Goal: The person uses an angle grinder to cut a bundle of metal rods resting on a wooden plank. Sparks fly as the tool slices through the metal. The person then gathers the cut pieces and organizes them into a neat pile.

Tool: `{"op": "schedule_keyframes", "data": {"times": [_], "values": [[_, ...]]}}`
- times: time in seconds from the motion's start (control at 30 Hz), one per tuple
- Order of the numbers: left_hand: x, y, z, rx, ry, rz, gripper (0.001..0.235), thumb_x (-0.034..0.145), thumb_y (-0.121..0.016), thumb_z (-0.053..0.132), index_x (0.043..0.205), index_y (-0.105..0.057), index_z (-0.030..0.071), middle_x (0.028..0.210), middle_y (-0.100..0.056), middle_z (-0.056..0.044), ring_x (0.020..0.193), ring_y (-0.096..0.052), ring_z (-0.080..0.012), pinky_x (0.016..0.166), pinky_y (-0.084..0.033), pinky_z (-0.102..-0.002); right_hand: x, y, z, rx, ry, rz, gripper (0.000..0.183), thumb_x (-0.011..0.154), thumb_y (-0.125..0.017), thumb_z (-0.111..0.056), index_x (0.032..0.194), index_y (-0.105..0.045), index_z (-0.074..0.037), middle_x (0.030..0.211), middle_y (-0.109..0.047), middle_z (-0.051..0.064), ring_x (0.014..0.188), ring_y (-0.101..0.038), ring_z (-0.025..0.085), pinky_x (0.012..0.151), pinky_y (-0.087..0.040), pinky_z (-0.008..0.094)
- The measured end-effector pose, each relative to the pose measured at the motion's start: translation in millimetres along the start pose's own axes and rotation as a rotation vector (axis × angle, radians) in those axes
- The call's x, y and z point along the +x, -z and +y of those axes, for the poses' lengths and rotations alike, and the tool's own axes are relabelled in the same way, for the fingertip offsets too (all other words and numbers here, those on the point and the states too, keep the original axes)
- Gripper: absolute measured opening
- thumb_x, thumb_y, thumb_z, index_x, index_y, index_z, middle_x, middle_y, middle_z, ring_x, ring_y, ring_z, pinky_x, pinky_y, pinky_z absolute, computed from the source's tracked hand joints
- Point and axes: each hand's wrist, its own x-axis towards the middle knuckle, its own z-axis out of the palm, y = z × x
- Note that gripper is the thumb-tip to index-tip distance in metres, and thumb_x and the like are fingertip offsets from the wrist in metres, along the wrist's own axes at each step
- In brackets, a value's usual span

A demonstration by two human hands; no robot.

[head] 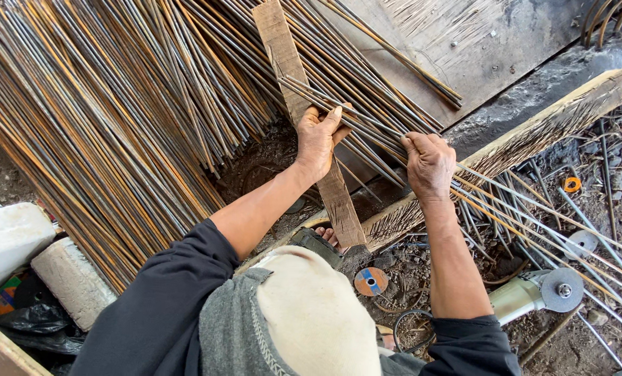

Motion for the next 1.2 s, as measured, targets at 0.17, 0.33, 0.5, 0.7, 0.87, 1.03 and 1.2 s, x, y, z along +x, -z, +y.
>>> {"op": "schedule_keyframes", "data": {"times": [0.17, 0.33, 0.5, 0.7, 0.87, 1.03, 1.2], "values": [[-2, -2, -1, 0.014, -0.02, 0.007, 0.021, 0.088, -0.061, 0.006, 0.104, -0.051, 0.001, 0.1, -0.066, -0.022, 0.086, -0.068, -0.0344, 0.07, -0.06, -0.039, 0, -2, -3, 0.066, -0.055, -0.001, 0.006, 0.091, -0.069, -0.029, 0.09, -0.071, -0.024, 0.075, -0.063, 0.005, 0.075, -0.065, 0.031, 0.069, -0.05, 0.039], [7, 8, -11, 0.056, -0.038, 0.004, 0.022, 0.087, -0.062, 0.007, 0.105, -0.051, 0.0, 0.101, -0.066, -0.022, 0.086, -0.067, -0.0343, 0.071, -0.06, -0.04, 2, 6, -14, 0.177, -0.113, -0.01, 0.002, 0.09, -0.07, -0.023, 0.089, -0.071, -0.022, 0.076, -0.064, 0.007, 0.077, -0.065, 0.033, 0.07, -0.05, 0.039], [31, 29, -38, 0.113, -0.081, 0.0, 0.024, 0.089, -0.063, 0.01, 0.105, -0.051, -0.003, 0.102, -0.065, -0.024, 0.089, -0.066, -0.0363, 0.071, -0.06, -0.043, 4, 6, -17, 0.242, -0.136, -0.001, 0.002, 0.086, -0.071, -0.017, 0.087, -0.071, -0.018, 0.076, -0.066, 0.009, 0.078, -0.065, 0.034, 0.069, -0.051, 0.041], [8, 9, -18, 0.119, -0.09, 0.029, 0.023, 0.088, -0.063, 0.011, 0.104, -0.05, -0.001, 0.099, -0.067, -0.022, 0.087, -0.067, -0.0331, 0.072, -0.06, -0.041, 2, 3, -12, 0.22, -0.089, 0.002, 0.001, 0.086, -0.07, -0.018, 0.085, -0.071, -0.017, 0.075, -0.066, 0.009, 0.076, -0.066, 0.031, 0.07, -0.051, 0.037], [-3, -6, -4, 0.136, -0.086, 0.035, 0.025, 0.087, -0.065, 0.012, 0.103, -0.051, -0.001, 0.096, -0.067, -0.02, 0.086, -0.068, -0.031, 0.073, -0.06, -0.041, 0, 23, -33, 0.107, 0.023, -0.036, 0.017, 0.087, -0.069, -0.029, 0.095, -0.07, -0.015, 0.076, -0.064, 0.012, 0.076, -0.064, 0.032, 0.069, -0.048, 0.04], [-1, 10, 2, 0.239, -0.039, 0.063, 0.031, 0.084, -0.069, 0.014, 0.104, -0.05, 0.001, 0.09, -0.065, -0.011, 0.083, -0.069, -0.027, 0.072, -0.06, -0.037, -5, 10, -23, -0.068, 0.167, 0.027, 0.035, 0.085, -0.065, -0.052, 0.104, -0.069, -0.022, 0.072, -0.057, 0.008, 0.067, -0.061, 0.03, 0.064, -0.044, 0.04], [-21, 26, 53, 0.751, -0.397, 0.186, 0.013, 0.092, -0.057, 0.012, 0.102, -0.05, 0.007, 0.085, -0.058, -0.01, 0.07, -0.066, -0.0177, 0.052, -0.062, -0.026, -6, 7, -21, -0.077, 0.168, 0.061, 0.037, 0.083, -0.069, -0.051, 0.104, -0.069, -0.022, 0.074, -0.058, 0.007, 0.069, -0.061, 0.029, 0.065, -0.043, 0.039]]}}
